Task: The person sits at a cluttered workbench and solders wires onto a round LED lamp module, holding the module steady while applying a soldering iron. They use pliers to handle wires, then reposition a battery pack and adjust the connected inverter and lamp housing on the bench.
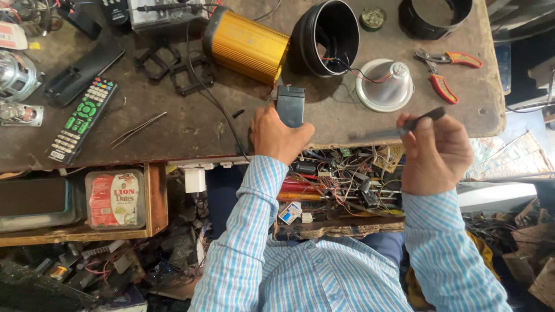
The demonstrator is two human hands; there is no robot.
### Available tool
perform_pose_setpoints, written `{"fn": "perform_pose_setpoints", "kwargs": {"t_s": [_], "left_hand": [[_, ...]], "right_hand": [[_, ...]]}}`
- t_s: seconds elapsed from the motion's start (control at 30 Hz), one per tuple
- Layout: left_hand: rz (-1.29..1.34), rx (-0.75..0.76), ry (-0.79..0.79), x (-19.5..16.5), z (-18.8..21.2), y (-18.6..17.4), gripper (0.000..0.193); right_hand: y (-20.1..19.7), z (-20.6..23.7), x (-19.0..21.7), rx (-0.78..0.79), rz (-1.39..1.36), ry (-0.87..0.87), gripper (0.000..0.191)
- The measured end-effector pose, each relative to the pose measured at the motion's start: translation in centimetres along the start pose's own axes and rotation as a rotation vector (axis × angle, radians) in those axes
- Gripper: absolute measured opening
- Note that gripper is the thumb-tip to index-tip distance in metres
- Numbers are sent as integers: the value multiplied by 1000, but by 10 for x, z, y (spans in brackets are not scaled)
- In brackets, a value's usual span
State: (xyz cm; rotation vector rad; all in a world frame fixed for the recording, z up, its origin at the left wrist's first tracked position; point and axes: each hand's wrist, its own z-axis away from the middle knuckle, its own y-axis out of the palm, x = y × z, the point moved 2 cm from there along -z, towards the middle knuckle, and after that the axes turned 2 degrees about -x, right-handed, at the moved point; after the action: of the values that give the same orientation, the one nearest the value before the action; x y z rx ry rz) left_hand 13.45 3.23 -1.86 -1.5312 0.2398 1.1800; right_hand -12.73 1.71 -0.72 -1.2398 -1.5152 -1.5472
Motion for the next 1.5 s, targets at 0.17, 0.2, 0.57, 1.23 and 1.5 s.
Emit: {"fn": "perform_pose_setpoints", "kwargs": {"t_s": [0.17,0.2,0.57,1.23,1.5], "left_hand": [[4,28,-27,-1,2,0,52],[3,25,-20,-1,2,0,52],[-13,25,-2,-1,-2,3,52],[2,49,-20,1,-5,3,52],[3,42,3,3,-6,5,52]], "right_hand": [[1,2,-19,61,266,-197,17],[-2,6,-21,69,394,-223,15],[7,12,-17,420,1064,-634,23],[9,-2,-20,501,1177,-494,24],[9,-5,-18,509,1153,-434,22]]}}
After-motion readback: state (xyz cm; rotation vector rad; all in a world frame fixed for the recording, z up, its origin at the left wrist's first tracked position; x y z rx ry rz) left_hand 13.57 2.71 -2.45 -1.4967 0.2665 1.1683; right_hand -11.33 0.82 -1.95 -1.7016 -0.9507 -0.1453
